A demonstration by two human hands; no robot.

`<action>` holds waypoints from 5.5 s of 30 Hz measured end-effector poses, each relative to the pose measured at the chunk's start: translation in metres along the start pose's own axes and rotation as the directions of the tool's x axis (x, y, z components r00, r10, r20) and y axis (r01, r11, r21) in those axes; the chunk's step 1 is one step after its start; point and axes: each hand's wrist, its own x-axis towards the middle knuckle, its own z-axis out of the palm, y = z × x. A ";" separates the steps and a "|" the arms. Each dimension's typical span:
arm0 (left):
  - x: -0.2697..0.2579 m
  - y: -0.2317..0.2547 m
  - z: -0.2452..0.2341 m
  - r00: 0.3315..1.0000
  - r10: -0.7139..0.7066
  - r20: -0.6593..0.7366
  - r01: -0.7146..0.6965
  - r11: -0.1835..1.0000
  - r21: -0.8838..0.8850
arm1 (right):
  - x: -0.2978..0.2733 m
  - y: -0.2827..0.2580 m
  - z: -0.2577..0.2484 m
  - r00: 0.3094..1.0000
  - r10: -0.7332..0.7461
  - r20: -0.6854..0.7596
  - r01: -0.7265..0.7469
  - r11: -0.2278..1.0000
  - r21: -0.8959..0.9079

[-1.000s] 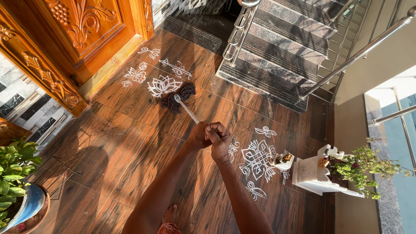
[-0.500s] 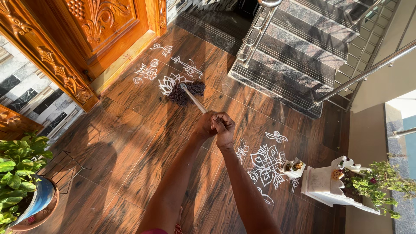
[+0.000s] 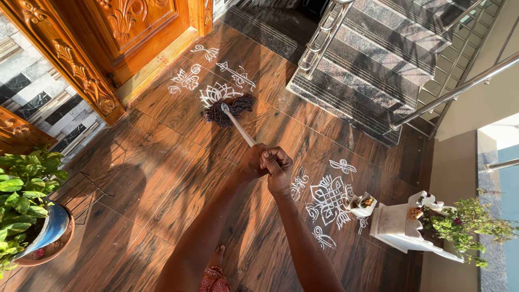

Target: The person mops the floor using a mop and a red bucket, moving the tool across the dark tiled surface while working near decorative white patterns.

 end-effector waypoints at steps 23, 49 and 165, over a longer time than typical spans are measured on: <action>0.023 -0.121 -0.021 0.984 -0.119 -0.130 0.124 0.992 0.038 | 0.074 0.068 0.010 0.994 0.081 0.068 -0.073 0.991 -0.111; -0.060 -0.112 -0.045 0.937 0.034 -0.349 -0.052 0.998 -0.041 | 0.018 0.092 0.057 0.962 0.058 0.266 0.060 0.908 -0.414; 0.075 -0.164 -0.043 0.862 0.364 -0.354 -0.445 0.877 -0.182 | 0.129 -0.003 0.068 0.954 -0.144 0.265 0.214 0.942 -0.258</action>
